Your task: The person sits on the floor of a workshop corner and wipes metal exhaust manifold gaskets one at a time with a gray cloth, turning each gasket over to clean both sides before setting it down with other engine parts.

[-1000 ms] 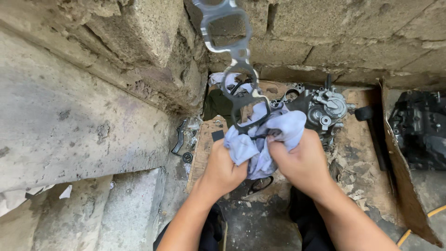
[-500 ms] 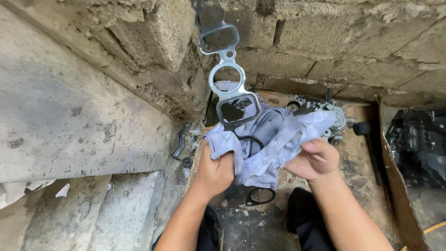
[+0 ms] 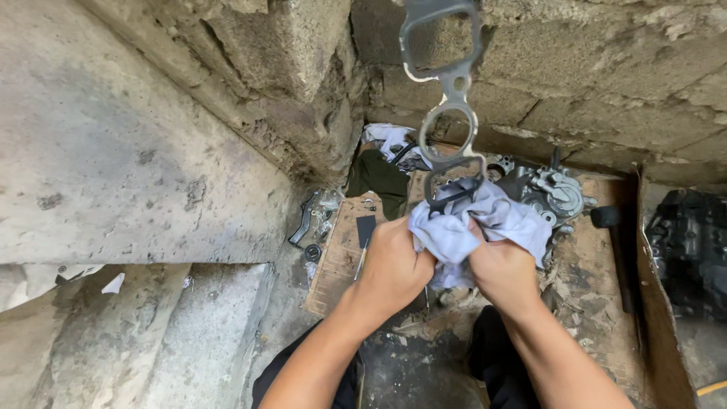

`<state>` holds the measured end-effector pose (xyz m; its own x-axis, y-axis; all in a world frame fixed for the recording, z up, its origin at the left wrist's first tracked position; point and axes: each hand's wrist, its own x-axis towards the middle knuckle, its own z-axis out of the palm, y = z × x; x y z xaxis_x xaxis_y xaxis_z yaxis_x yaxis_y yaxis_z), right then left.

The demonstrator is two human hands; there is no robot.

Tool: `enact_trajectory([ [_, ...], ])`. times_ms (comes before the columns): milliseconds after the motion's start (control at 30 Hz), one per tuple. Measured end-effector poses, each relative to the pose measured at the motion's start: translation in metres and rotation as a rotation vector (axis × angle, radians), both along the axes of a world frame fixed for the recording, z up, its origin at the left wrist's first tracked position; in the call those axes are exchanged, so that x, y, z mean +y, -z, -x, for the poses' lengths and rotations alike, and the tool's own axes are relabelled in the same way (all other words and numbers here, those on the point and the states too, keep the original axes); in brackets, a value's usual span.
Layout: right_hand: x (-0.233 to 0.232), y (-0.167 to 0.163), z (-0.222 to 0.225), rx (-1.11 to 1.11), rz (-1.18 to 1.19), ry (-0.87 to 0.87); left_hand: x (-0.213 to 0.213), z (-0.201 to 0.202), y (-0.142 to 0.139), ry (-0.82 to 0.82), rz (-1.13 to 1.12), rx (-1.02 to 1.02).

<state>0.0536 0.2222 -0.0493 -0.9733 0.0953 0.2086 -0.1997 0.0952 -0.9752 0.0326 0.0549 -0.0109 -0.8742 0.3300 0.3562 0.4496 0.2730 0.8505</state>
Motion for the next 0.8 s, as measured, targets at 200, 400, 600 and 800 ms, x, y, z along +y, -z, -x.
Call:
enact_trajectory([
  [200, -0.006, 0.010, 0.007, 0.036, 0.188, 0.223, 0.015, -0.009, 0.027, 0.071, -0.089, -0.073],
  [400, 0.020, 0.008, 0.018, 0.046, 0.371, 0.177, -0.003, 0.006, 0.059, 0.244, -0.369, -0.534],
  [600, 0.036, 0.005, 0.029, -0.055, 0.707, 0.071, -0.041, 0.032, 0.083, 0.537, -0.959, -0.971],
  [800, 0.033, 0.007, 0.032, -0.137, 0.892, 0.054, -0.055, 0.033, 0.099, 0.602, -0.543, -0.772],
])
